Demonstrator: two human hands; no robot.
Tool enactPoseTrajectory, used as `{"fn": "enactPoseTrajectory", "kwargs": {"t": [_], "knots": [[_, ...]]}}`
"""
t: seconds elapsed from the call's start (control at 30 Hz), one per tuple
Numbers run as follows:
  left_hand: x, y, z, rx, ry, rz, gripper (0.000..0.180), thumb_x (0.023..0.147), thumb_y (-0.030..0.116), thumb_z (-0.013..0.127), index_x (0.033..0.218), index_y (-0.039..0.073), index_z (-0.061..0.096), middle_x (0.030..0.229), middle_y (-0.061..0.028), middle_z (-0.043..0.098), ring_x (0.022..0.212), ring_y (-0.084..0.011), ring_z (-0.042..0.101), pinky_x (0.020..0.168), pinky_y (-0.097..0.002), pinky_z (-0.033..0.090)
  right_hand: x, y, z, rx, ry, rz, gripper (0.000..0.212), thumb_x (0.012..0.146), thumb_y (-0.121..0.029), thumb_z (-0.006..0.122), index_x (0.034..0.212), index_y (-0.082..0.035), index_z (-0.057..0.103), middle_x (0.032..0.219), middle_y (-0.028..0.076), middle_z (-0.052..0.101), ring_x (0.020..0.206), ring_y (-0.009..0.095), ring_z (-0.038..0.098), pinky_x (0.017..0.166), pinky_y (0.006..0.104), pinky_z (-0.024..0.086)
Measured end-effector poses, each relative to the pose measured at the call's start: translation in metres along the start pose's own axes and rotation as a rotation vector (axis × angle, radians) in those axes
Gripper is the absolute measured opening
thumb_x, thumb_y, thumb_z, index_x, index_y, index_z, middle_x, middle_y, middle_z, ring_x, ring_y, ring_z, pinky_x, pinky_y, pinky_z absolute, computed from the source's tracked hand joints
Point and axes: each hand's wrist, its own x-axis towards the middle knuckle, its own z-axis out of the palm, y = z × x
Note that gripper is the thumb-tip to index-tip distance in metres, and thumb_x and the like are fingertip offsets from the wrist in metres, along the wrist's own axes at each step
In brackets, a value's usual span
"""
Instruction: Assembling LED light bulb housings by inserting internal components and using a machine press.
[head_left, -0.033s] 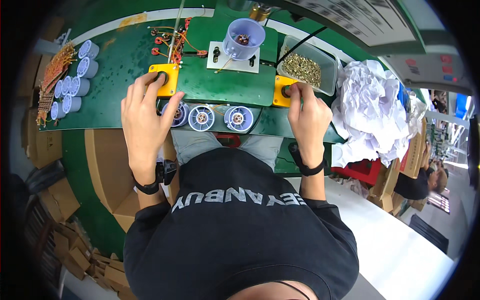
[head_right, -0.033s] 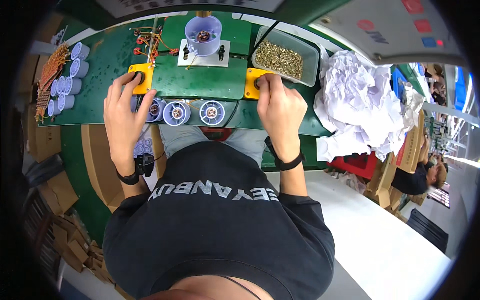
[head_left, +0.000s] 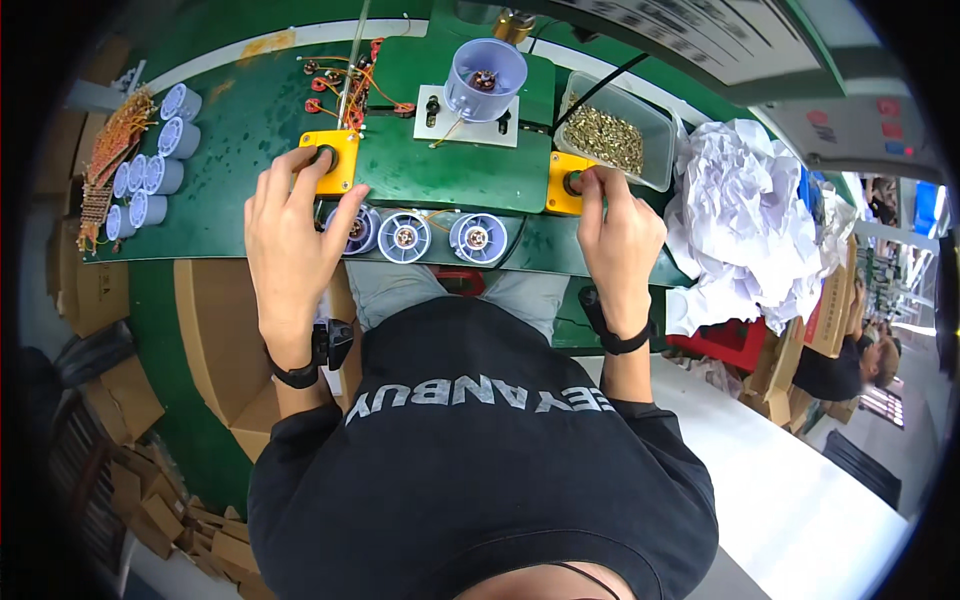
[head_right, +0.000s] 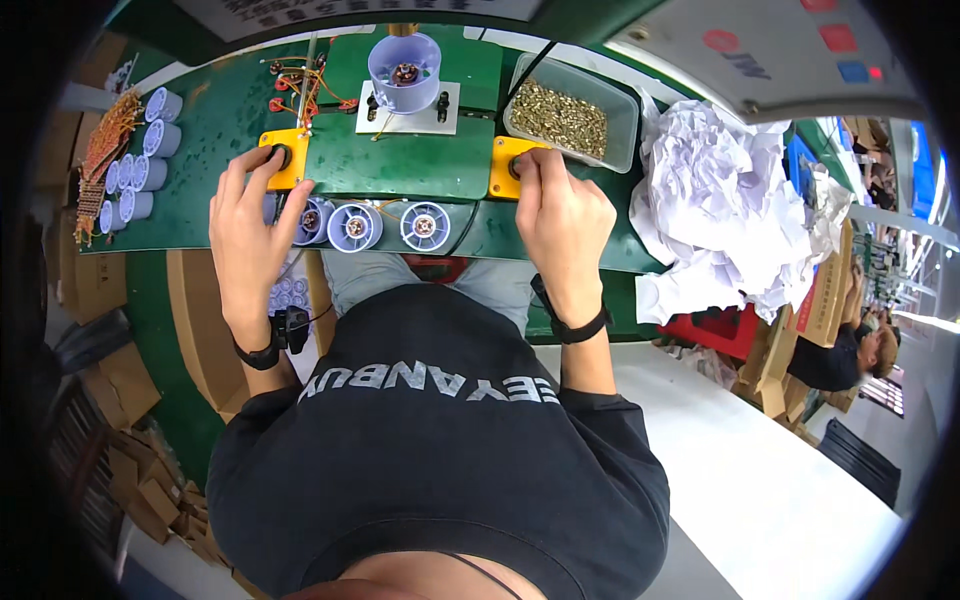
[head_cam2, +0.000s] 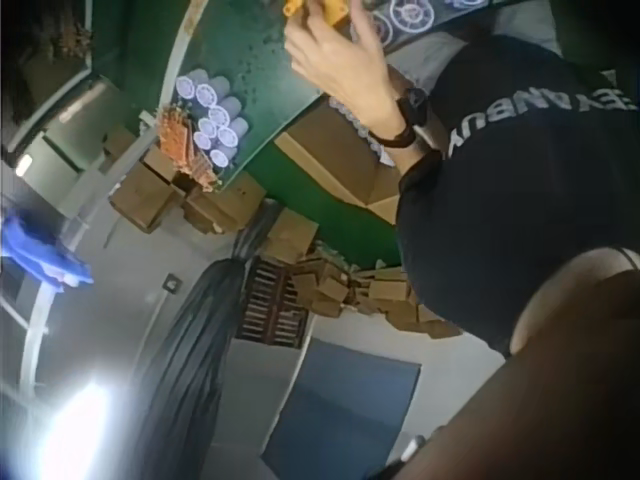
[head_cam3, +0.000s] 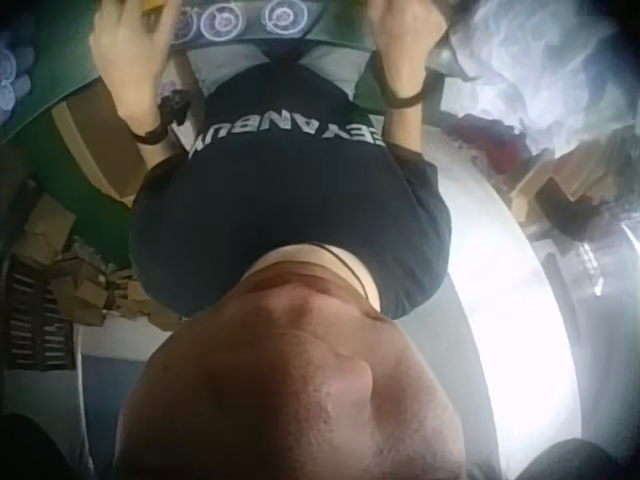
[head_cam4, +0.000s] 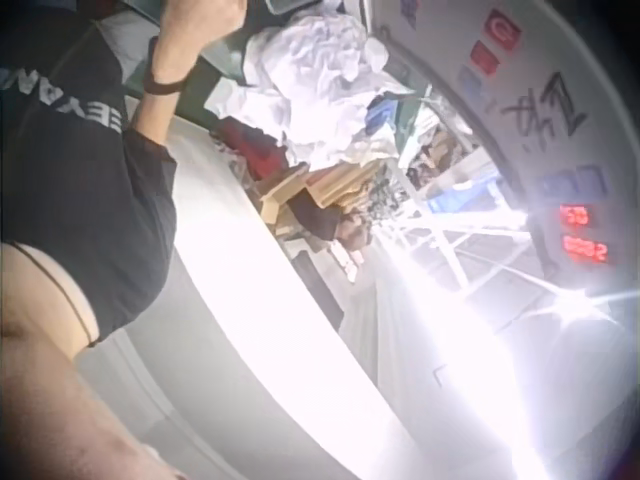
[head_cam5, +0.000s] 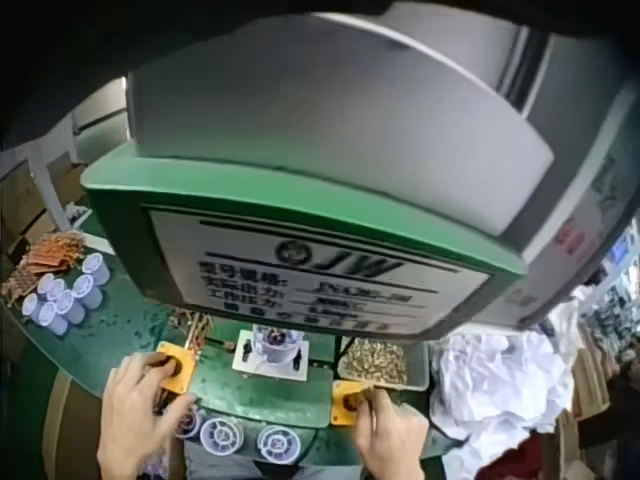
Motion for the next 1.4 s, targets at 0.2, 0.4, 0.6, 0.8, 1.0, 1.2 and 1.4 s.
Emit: {"fn": "enactPoseTrajectory", "kwargs": {"t": [0.2,0.4,0.6,0.8,1.0,1.2,1.4], "knots": [[0.010,0.010,-0.008,-0.055,0.029,0.003,0.046,0.085,0.026,0.080,0.120,0.000,0.068,0.121,-0.0095,0.065,0.107,-0.0300,0.063,0.088,-0.0406,0.049,-0.024,0.024,0.013,0.488,0.202,0.129,0.012,0.102,-0.007,0.058,0.102,0.002,0.065,0.082,0.010,0.074,0.066,0.014,0.069,0.060,0.0268,0.050],[0.046,0.062,-0.004,-0.486,0.181,0.039,0.059,0.083,0.019,0.082,0.133,0.001,0.058,0.123,-0.0160,0.066,0.114,-0.0292,0.065,0.094,-0.0398,0.052,-0.073,0.048,0.065,0.711,0.452,0.394,0.014,0.103,-0.008,0.056,0.102,0.004,0.064,0.084,0.006,0.068,0.069,0.008,0.060,0.062,0.0224,0.045],[0.076,0.092,0.027,-0.588,0.168,0.060,0.072,0.080,0.022,0.083,0.139,-0.002,0.050,0.122,-0.0216,0.066,0.111,-0.0346,0.067,0.094,-0.0413,0.053,-0.072,0.048,0.065,0.668,0.466,0.355,0.012,0.101,-0.007,0.061,0.098,0.003,0.065,0.081,0.004,0.063,0.064,0.007,0.051,0.057,0.0216,0.039],[0.090,0.084,0.027,-0.697,0.152,0.028,0.071,0.082,0.022,0.083,0.141,0.000,0.050,0.116,-0.0195,0.070,0.096,-0.0312,0.073,0.084,-0.0361,0.058,-0.069,0.043,0.062,0.551,0.476,0.272,0.009,0.096,-0.006,0.066,0.094,0.003,0.067,0.078,0.004,0.061,0.060,0.006,0.045,0.052,0.0226,0.034],[0.056,0.035,0.008,-0.838,0.340,-0.164,0.057,0.087,0.022,0.080,0.135,0.002,0.057,0.116,-0.0137,0.070,0.099,-0.0188,0.069,0.083,-0.0328,0.057,-0.073,0.043,0.067,0.520,0.477,0.189,0.007,0.095,-0.004,0.068,0.093,0.002,0.067,0.074,0.003,0.060,0.057,0.007,0.043,0.050,0.0229,0.033],[0.004,-0.075,0.006,-0.290,0.460,-0.536,0.050,0.086,0.026,0.080,0.127,0.003,0.063,0.108,-0.0146,0.074,0.095,-0.0216,0.072,0.081,-0.0335,0.057,-0.071,0.043,0.067,0.467,0.467,0.116,0.007,0.094,-0.004,0.069,0.092,0.002,0.067,0.073,0.003,0.060,0.056,0.007,0.043,0.050,0.0229,0.032],[-0.012,-0.095,0.025,-0.187,0.347,-0.453,0.055,0.085,0.032,0.082,0.127,0.003,0.062,0.114,-0.0182,0.071,0.096,-0.0289,0.071,0.081,-0.0384,0.057,-0.071,0.044,0.068,0.465,0.451,0.103,0.006,0.094,-0.003,0.070,0.091,0.002,0.068,0.072,0.002,0.059,0.056,0.007,0.043,0.050,0.0225,0.032]]}}
